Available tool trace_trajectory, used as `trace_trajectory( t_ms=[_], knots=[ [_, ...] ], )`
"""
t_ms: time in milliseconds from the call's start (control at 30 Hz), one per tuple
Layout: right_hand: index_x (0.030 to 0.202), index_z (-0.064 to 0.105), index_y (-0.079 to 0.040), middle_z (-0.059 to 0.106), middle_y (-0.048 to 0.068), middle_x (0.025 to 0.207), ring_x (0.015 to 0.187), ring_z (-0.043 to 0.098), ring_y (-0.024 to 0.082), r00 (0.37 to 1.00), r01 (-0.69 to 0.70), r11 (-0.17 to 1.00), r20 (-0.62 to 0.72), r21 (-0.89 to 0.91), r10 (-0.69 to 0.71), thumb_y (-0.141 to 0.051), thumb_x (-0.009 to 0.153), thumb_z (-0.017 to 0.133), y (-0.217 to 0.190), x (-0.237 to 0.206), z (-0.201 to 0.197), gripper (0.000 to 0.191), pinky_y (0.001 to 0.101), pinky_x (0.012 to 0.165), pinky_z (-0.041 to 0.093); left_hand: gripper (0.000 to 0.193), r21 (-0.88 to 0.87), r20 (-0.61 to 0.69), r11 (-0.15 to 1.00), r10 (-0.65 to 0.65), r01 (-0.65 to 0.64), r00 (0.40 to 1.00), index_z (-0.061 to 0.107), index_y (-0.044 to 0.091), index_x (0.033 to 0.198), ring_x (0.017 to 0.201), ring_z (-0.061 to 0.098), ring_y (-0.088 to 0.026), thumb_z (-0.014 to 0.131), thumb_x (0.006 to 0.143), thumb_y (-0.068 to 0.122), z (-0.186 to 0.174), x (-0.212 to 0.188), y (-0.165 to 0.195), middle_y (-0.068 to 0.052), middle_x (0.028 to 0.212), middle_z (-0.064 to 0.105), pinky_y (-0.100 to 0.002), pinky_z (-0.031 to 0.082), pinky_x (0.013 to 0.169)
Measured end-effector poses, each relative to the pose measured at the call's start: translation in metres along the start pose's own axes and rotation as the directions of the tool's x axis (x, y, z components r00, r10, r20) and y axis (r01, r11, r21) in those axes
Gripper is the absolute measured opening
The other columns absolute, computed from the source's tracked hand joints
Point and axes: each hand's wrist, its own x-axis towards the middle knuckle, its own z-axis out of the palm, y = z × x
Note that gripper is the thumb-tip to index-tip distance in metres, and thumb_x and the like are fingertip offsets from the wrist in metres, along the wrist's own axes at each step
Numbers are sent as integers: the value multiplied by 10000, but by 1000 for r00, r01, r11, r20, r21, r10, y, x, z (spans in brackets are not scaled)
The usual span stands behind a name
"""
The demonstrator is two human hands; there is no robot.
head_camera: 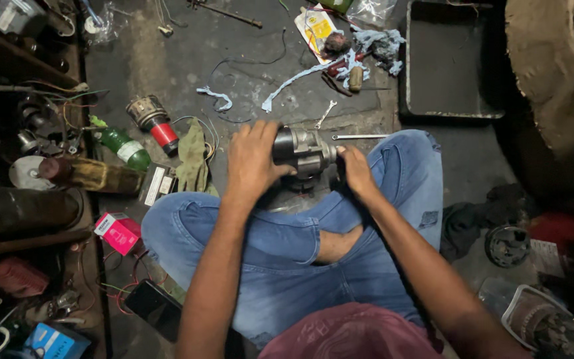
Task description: The person sits cross-legged on the workshop floor and repairs a starter motor resting on their lap. They use a spanner to loosen bolts on the motor, turn the housing by hand, manipulate the solenoid and terminal parts, and reposition the unit repeatedly while working on its components.
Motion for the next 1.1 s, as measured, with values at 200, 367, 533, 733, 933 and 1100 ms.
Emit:
trace_trajectory(
  t_ms=[200,367,533,733,933,1100],
  knots=[
    [787,585,-66,514,72,615,428,460,201,861,-495,798,70,344,504,-371,999,483,-17,3,2,385,409,409,366,890,62,19,998,22,-23,1000,627,87,1200,994,597,-352,984,433,363,0,-2,3,-112,1077,637,-504,470,843],
    [698,479,-191,374,-36,513,336,308,109,500,-864,420,559,276,661,-522,983,449,-29,24,-21,438,309,328,306,870,37,26,999,12,-13,1000,631,103,1212,1014,596,-341,977,456,360,-2,-2,6,-95,1080,639,-499,471,861],
    [703,465,-110,425,34,534,371,399,192,733,-672,716,304,189,608,-473,1018,426,-22,14,-14,481,386,397,394,883,31,-8,999,12,-12,1000,636,105,1212,1007,594,-340,977,434,347,-3,-3,8,-91,1089,645,-506,462,867],
    [764,549,-65,537,79,617,478,522,203,951,-308,938,56,156,303,-334,1033,430,-7,1,-3,399,389,464,420,880,22,5,1000,2,-2,1000,633,101,1214,1017,591,-348,978,437,330,-1,-2,6,-98,1091,640,-506,465,872],
    [730,609,-49,576,71,571,448,541,203,942,-326,945,98,29,322,-403,1015,333,-6,12,-6,531,391,448,429,885,-2,7,1000,13,-13,1000,632,97,1216,1012,592,-350,978,432,316,1,-2,4,-100,1087,641,-503,468,865],
    [659,487,-158,389,-29,515,364,303,120,500,-850,521,446,85,742,-630,1069,319,-21,30,-20,648,318,375,272,887,-11,8,999,35,-35,999,630,102,1230,1024,596,-351,975,439,307,0,-2,4,-99,1100,642,-500,469,855]
  ],
)
